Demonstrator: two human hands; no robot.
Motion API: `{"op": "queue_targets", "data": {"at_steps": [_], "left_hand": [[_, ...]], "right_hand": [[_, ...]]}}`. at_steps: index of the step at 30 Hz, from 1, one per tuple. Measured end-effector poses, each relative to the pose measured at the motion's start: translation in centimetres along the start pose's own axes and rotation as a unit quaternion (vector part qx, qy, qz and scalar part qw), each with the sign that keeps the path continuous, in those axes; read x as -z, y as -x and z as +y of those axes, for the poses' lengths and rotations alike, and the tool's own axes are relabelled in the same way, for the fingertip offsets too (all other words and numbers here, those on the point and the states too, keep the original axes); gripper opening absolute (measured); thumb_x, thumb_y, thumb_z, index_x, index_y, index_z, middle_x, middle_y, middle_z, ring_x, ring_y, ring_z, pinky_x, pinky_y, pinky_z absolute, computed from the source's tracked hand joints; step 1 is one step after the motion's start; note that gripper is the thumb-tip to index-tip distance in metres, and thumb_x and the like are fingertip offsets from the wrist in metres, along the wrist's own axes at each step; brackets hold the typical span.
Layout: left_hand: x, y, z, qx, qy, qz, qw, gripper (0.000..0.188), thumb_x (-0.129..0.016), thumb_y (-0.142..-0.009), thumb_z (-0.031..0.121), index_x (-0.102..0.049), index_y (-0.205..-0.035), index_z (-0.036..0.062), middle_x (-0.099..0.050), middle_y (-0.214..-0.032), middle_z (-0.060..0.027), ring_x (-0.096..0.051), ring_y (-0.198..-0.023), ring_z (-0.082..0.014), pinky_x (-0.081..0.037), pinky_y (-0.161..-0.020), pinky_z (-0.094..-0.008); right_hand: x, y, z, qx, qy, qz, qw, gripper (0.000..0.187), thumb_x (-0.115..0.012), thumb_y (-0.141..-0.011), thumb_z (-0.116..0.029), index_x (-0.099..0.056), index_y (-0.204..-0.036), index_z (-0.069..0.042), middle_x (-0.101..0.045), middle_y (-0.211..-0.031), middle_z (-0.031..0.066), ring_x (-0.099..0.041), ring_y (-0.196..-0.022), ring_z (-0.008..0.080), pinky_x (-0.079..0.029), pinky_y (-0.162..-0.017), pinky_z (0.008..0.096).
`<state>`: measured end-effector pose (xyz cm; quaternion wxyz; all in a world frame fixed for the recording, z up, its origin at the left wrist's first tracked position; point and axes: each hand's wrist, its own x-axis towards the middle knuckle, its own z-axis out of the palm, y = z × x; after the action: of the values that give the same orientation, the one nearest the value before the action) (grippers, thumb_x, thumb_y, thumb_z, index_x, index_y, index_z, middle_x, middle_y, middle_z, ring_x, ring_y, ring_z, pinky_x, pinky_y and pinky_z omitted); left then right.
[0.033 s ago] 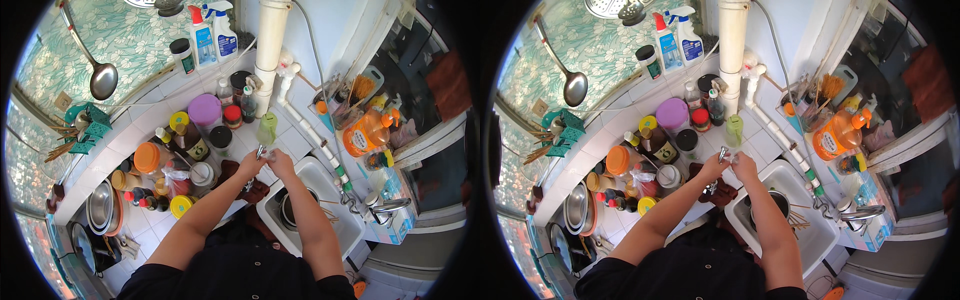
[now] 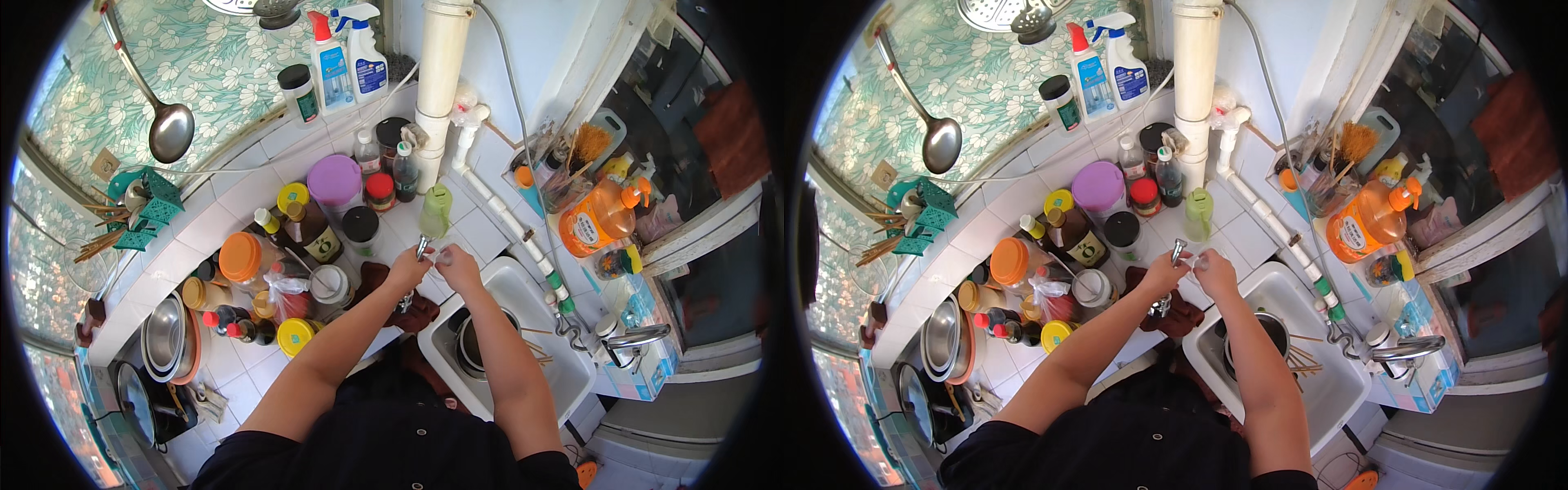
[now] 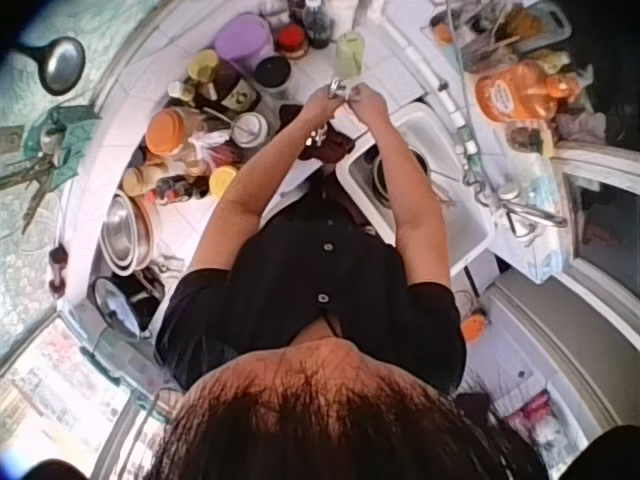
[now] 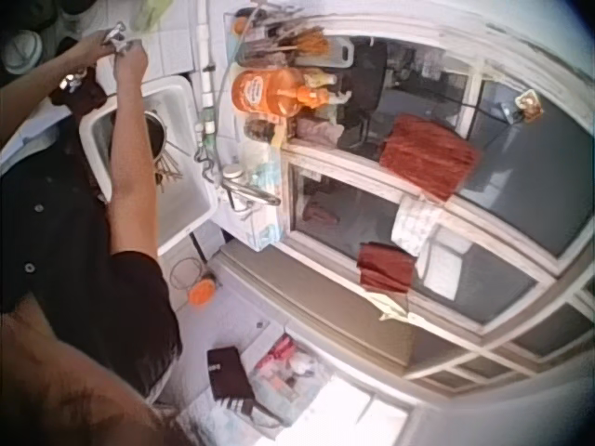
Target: The person unpacks small white plastic pipe fittings from a bag and assembles them by hand at the kitchen sink. They repeatedly connect and disconnect the fittings, testing the fit and alignment of the components.
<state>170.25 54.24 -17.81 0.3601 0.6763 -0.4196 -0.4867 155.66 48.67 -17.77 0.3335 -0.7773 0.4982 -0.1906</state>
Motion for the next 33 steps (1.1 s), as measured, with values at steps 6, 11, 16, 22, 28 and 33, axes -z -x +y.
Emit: {"op": "queue_targets", "data": {"at_steps": [6, 11, 16, 22, 28, 33], "left_hand": [[0.1, -0.5, -1.4, -0.071, -0.095, 0.201, 0.972, 0.032, -0.059, -0.080, 0.020, -0.057, -0.108, 0.0063, -0.063, -0.089, -0.0196, -0.060, -0.081, -0.0381, -0.045, -0.072, -0.0453], [0.8, 1.6, 0.0, -0.066, -0.017, 0.178, 0.982, 0.044, -0.040, -0.095, 0.038, -0.040, -0.119, 0.0015, -0.058, -0.092, -0.0152, -0.059, -0.070, -0.0272, -0.047, -0.067, -0.0379], [-1.2, 11.1, 7.7, -0.116, 0.065, -0.084, 0.988, 0.034, -0.034, -0.099, 0.034, -0.043, -0.109, 0.0034, -0.044, -0.074, -0.0021, -0.042, -0.054, -0.0080, -0.039, -0.052, -0.0230], [-4.6, 17.4, 12.7, -0.094, 0.112, -0.281, 0.948, 0.036, -0.032, -0.100, 0.035, -0.047, -0.111, 0.0043, -0.042, -0.074, 0.0006, -0.036, -0.057, -0.0060, -0.038, -0.054, -0.0213], [-7.0, 19.4, 15.8, -0.131, 0.017, -0.330, 0.935, 0.037, -0.031, -0.100, 0.035, -0.048, -0.111, 0.0042, -0.040, -0.068, 0.0024, -0.038, -0.058, -0.0060, -0.041, -0.056, -0.0225], [-9.1, 20.6, 16.6, -0.178, -0.025, -0.316, 0.932, 0.033, -0.034, -0.099, 0.030, -0.050, -0.109, 0.0030, -0.039, -0.062, 0.0015, -0.039, -0.054, -0.0080, -0.037, -0.053, -0.0244]], "right_hand": [[5.0, 4.1, -4.4, -0.017, -0.118, 0.003, 0.993, 0.035, -0.068, -0.076, -0.015, -0.056, -0.107, -0.005, -0.063, -0.087, 0.0114, -0.064, -0.079, 0.0231, -0.052, -0.070, 0.0325], [10.4, 8.1, -2.6, -0.121, -0.642, -0.118, 0.748, 0.035, -0.059, -0.088, -0.009, -0.047, -0.120, -0.001, -0.053, -0.101, 0.0068, -0.060, -0.093, 0.0175, -0.051, -0.083, 0.0237], [15.5, 12.9, -2.8, -0.078, -0.649, -0.106, 0.749, 0.042, -0.061, -0.088, -0.014, -0.045, -0.125, -0.004, -0.055, -0.104, 0.0055, -0.060, -0.094, 0.0149, -0.051, -0.080, 0.0244], [19.8, 17.3, -3.5, -0.025, -0.574, -0.077, 0.815, 0.041, -0.063, -0.086, -0.015, -0.050, -0.123, -0.005, -0.055, -0.111, 0.0047, -0.058, -0.095, 0.0123, -0.049, -0.084, 0.0253], [22.9, 20.6, -3.4, 0.034, -0.516, -0.053, 0.854, 0.045, -0.065, -0.084, -0.016, -0.052, -0.125, -0.004, -0.058, -0.113, 0.0084, -0.055, -0.099, 0.0144, -0.045, -0.087, 0.0271], [25.6, 22.8, -3.9, 0.058, -0.429, -0.048, 0.900, 0.041, -0.061, -0.085, -0.005, -0.052, -0.125, -0.004, -0.057, -0.114, 0.0043, -0.052, -0.096, 0.0084, -0.044, -0.086, 0.0229]]}}
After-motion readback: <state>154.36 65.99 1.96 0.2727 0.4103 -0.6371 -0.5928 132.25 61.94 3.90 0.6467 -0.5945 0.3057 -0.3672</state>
